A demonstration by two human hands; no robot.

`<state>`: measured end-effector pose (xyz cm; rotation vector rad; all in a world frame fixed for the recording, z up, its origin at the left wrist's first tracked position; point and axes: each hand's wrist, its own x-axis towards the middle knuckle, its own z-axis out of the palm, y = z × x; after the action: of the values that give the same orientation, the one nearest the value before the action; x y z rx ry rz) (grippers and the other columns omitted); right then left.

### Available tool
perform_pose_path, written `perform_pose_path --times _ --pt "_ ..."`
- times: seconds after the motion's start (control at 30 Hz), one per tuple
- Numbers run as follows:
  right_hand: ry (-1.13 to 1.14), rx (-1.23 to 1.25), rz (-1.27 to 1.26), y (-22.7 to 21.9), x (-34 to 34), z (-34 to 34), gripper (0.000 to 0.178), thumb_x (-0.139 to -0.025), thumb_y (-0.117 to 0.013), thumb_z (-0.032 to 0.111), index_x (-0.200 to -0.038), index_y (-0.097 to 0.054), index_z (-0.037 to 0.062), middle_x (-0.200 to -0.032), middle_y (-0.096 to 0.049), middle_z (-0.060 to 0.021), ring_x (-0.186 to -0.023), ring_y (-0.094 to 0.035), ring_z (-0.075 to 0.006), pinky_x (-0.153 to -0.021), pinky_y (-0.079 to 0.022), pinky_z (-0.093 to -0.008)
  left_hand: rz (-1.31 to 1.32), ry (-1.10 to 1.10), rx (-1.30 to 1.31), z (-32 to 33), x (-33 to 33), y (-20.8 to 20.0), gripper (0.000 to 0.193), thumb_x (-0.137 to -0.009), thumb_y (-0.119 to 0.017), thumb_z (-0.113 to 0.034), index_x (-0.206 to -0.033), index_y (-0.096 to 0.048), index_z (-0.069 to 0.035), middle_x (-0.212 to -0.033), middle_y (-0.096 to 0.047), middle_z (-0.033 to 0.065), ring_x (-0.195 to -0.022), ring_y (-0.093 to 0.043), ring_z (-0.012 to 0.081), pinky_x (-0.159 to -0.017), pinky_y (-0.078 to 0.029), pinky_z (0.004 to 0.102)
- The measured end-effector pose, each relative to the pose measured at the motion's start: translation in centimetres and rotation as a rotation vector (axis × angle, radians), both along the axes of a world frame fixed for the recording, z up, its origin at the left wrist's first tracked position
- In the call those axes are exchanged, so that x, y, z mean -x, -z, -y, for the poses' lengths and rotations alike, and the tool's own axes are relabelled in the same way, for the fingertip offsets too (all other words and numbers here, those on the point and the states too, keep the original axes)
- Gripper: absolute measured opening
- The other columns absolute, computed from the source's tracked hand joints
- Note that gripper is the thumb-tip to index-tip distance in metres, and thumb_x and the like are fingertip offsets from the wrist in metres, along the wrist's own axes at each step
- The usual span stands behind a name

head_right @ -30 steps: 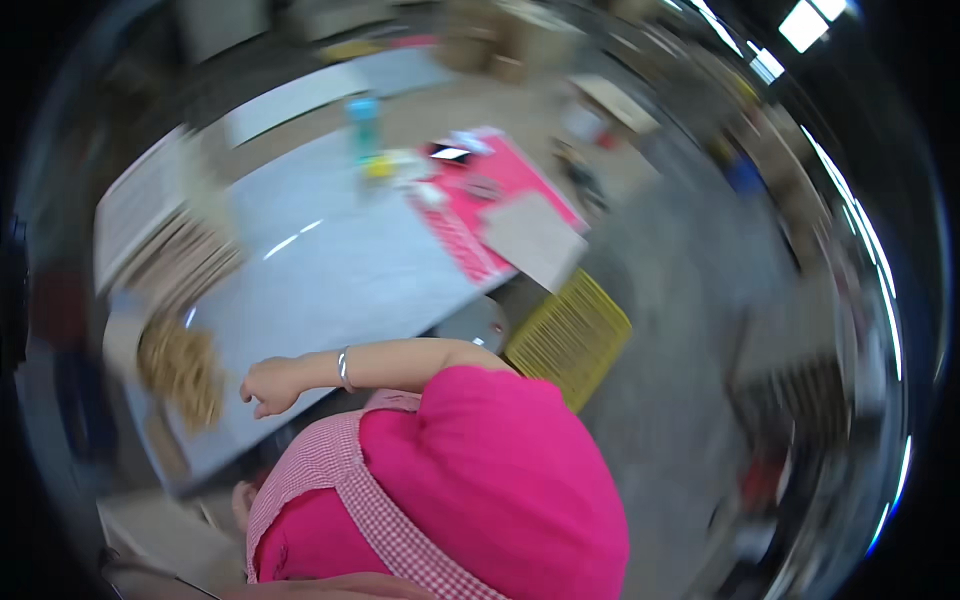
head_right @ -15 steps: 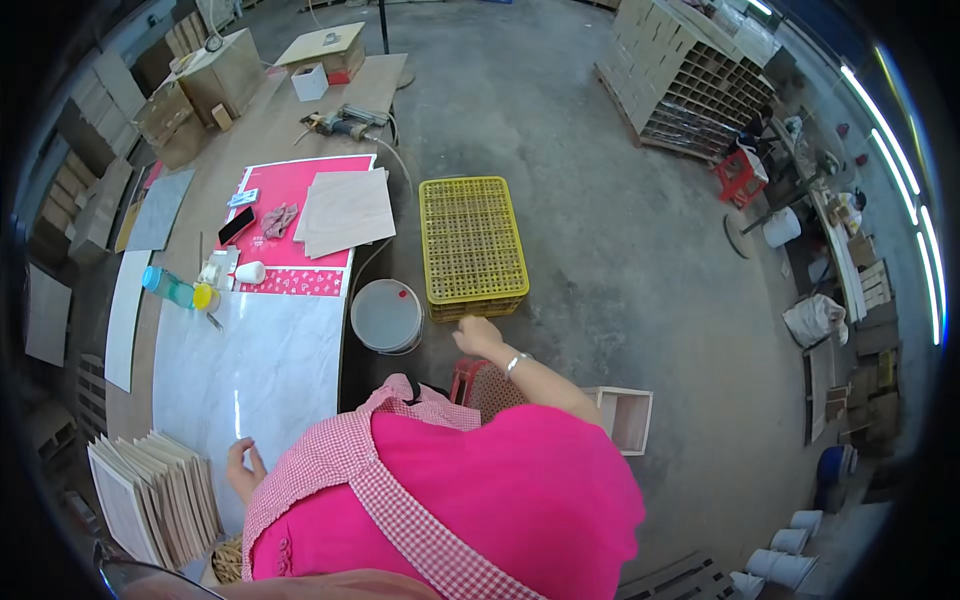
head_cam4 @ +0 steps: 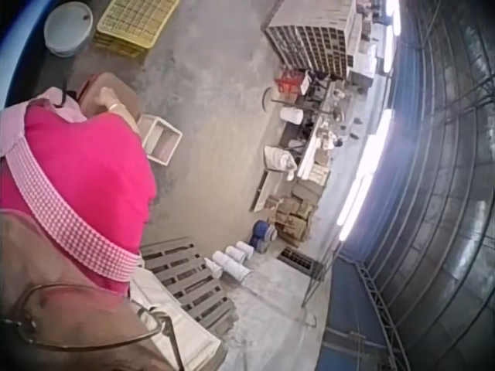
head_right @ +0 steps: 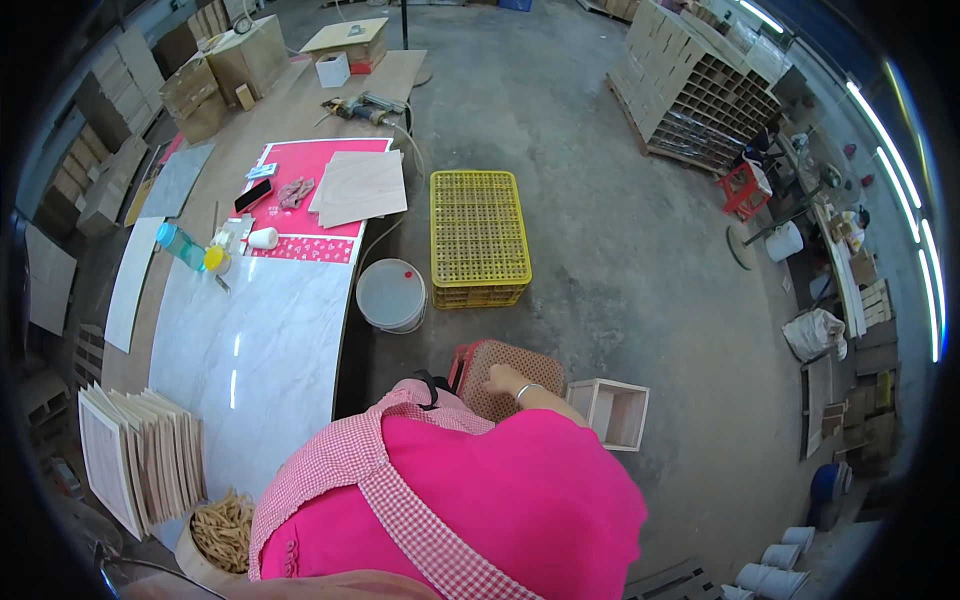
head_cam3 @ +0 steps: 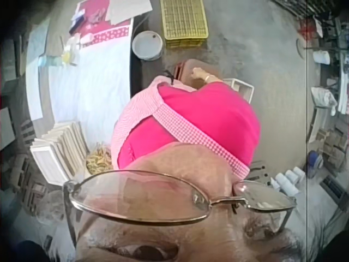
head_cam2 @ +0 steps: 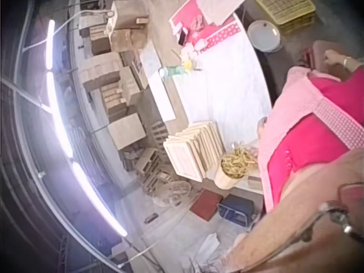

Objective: Assembling small wooden boxes by applying glue to the edges of wood slats and joining them into a square structure.

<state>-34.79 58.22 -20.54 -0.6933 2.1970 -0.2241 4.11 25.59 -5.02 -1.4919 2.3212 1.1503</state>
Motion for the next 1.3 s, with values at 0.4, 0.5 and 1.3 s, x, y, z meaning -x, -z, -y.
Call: perform_pose_path --times 0.4,0.5,1.3 --pt "-0.031 -0.028 -0.006 4.2 -4.5 -0.8 0.031 -0.080 -0.062 0.031 -0.089 -0.072 0.0030 -0.087 -0.069 -0.0201 -0.085 -0.068 -0.0331 -0.079 -0.052 -0.0418 0.056 -0.047 -0.056 -3.1 -0.9 -2.8 0.040 -0.082 -0.061 -0.029 -0.114 -0.064 -0.005 -0.110 -0.064 0.0209 -0.107 -0.061 0.0323 -0.093 -0.045 0.0368" --pt "-0.057 -0.016 -0.006 4.7 -4.4 -0.1 0.032 -0.080 -0.062 0.031 -0.089 -0.072 0.0029 -0.087 -0.069 -0.0204 -0.085 -0.068 -0.0331 -0.079 -0.052 -0.0417 0.116 -0.086 -0.076 -3.8 -0.3 -4.1 0.040 -0.082 -0.060 -0.029 -0.114 -0.064 -0.006 -0.111 -0.064 0.0206 -0.107 -0.061 0.0321 -0.093 -0.045 0.0365" --pt "-0.543 -0.173 0.011 1.1 9.8 3.7 0.027 -0.082 -0.061 0.020 -0.096 -0.065 -0.0038 -0.083 -0.068 -0.0187 -0.074 -0.066 -0.0265 -0.061 -0.048 -0.0417 -0.042 -0.405 0.092 -13.7 -0.1 2.6 0.023 -0.086 -0.055 -0.017 -0.102 -0.065 -0.004 -0.102 -0.063 0.0154 -0.098 -0.059 0.0337 -0.084 -0.048 0.0422"
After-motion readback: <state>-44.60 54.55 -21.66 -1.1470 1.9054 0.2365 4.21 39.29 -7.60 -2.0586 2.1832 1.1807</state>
